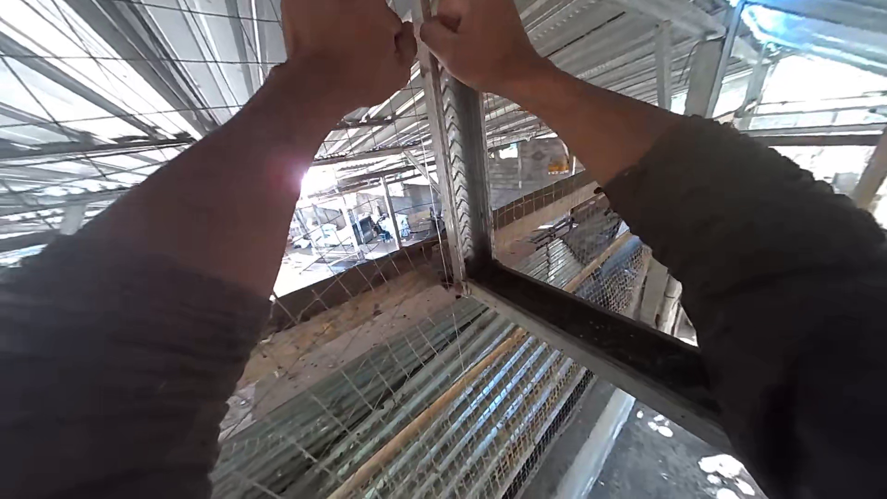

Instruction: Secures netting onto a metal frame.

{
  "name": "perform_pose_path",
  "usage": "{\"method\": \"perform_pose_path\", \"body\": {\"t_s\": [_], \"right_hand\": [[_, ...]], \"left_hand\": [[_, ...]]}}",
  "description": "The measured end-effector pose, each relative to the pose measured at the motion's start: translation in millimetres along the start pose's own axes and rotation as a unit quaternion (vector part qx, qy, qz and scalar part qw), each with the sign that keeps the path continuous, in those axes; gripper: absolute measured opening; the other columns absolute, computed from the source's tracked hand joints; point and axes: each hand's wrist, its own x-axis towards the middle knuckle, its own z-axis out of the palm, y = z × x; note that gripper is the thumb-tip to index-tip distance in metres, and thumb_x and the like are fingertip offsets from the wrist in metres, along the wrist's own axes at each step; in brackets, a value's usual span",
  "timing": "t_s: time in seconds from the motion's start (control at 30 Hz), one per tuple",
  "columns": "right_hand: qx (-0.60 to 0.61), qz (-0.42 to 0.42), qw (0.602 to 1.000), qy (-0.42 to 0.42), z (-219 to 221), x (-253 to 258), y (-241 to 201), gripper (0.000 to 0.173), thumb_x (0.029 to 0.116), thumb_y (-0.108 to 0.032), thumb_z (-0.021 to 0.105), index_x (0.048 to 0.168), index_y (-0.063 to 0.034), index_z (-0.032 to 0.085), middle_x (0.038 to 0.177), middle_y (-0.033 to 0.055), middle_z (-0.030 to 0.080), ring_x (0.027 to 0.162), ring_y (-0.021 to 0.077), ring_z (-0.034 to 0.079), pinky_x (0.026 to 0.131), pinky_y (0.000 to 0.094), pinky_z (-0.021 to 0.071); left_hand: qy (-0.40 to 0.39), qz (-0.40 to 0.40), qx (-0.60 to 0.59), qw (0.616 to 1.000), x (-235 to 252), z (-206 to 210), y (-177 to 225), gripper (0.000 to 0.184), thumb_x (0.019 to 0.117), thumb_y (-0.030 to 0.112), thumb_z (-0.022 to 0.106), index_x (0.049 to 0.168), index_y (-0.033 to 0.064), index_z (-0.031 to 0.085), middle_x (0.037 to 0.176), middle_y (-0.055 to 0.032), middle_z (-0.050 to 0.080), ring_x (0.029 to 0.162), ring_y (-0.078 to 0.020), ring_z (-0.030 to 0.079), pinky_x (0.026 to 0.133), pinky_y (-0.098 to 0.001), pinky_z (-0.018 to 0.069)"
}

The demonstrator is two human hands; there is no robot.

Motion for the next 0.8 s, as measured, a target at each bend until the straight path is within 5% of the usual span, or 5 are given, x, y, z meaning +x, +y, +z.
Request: {"method": "perform_pose_path", "body": {"t_s": [0.27, 0.37, 0.67, 0.8], "right_hand": [[-0.034, 0.048, 0.998, -0.020, -4, -1, -2, 0.033, 0.1009, -0.029, 0.056, 0.080, -0.0080, 0.070, 0.072, 0.0002, 0.062, 0.069, 0.0118, 0.059, 0.071, 0.0382, 0.0500], [-0.042, 0.029, 0.999, 0.004, 4, -1, 0, 0.035, 0.0987, -0.026, 0.056, 0.069, -0.0087, 0.061, 0.064, -0.0007, 0.053, 0.063, 0.0121, 0.052, 0.065, 0.0377, 0.0462], [-0.040, 0.058, 0.997, 0.031, -7, -3, 13, 0.032, 0.0974, -0.024, 0.059, 0.070, -0.0079, 0.064, 0.063, -0.0009, 0.053, 0.061, 0.0119, 0.052, 0.063, 0.0374, 0.0469], [-0.043, 0.092, 0.995, 0.018, -18, -4, 14, 0.032, 0.0993, -0.026, 0.056, 0.073, -0.0092, 0.063, 0.066, -0.0015, 0.053, 0.063, 0.0102, 0.052, 0.064, 0.0350, 0.0462]], "left_hand": [[-0.016, -0.037, 0.001, 0.999, -7, -2, -5, 0.056, 0.1078, 0.038, 0.029, 0.092, -0.0051, 0.063, 0.103, -0.0326, 0.066, 0.108, -0.0556, 0.061, 0.079, -0.0750, 0.0409], [-0.022, -0.043, -0.005, 0.999, -14, -3, -10, 0.056, 0.1083, 0.037, 0.031, 0.090, -0.0057, 0.063, 0.099, -0.0328, 0.065, 0.105, -0.0555, 0.061, 0.078, -0.0748, 0.0400], [-0.020, -0.077, 0.001, 0.997, -15, 4, -14, 0.057, 0.1078, 0.037, 0.031, 0.088, -0.0068, 0.061, 0.099, -0.0348, 0.064, 0.103, -0.0575, 0.061, 0.074, -0.0754, 0.0404], [-0.031, -0.105, -0.009, 0.994, -16, 0, -4, 0.055, 0.1083, 0.037, 0.033, 0.098, -0.0065, 0.064, 0.113, -0.0373, 0.064, 0.113, -0.0595, 0.059, 0.079, -0.0777, 0.0414]]}}
